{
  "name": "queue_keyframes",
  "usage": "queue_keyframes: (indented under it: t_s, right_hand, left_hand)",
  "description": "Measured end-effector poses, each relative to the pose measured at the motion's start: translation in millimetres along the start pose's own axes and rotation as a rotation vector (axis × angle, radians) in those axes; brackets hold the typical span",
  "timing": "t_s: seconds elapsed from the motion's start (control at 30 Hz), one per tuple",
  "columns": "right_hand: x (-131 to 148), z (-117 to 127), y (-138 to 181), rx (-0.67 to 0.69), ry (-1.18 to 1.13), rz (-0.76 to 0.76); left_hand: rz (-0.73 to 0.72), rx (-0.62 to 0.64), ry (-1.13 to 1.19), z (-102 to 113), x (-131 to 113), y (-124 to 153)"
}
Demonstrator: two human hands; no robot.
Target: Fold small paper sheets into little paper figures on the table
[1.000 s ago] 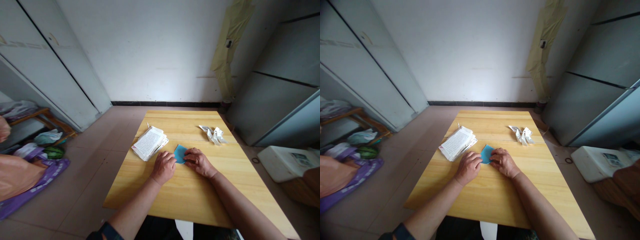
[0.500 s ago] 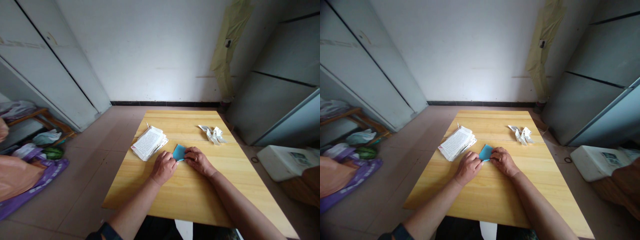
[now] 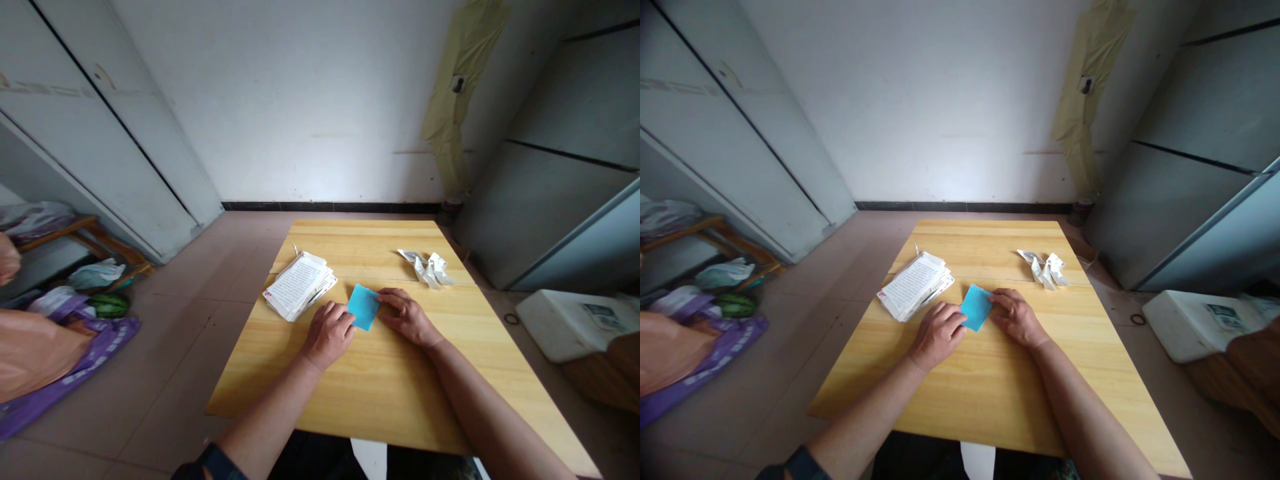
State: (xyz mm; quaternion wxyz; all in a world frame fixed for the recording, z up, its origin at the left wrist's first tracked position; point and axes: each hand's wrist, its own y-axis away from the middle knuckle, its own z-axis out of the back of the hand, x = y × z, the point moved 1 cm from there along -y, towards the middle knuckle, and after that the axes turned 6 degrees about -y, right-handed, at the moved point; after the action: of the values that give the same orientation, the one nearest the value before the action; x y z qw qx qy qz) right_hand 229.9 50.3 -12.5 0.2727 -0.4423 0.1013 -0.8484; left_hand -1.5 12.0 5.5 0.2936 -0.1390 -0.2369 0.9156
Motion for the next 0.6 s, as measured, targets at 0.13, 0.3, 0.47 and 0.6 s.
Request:
queue_keyframes:
  t_s: [0.13, 0.3, 0.47, 0.6]
  right_hand:
    - [-1, -2, 1, -0.004, 0.035, -0.002]
    - [4, -1, 1, 0.015, 0.034, 0.068]
    - [15, -2, -1, 0.094, 0.108, 0.086]
    - [19, -4, -3, 0.118, 0.159, 0.028]
  left_hand:
    - [-0.022, -0.009, -0.002, 0, -1, -1]
    - [-0.056, 0.032, -0.001, 1, -3, -2]
    - [-0.073, 0.041, -0.015, 1, -3, -3]
    - [-0.088, 0.035, -0.021, 2, -4, -3]
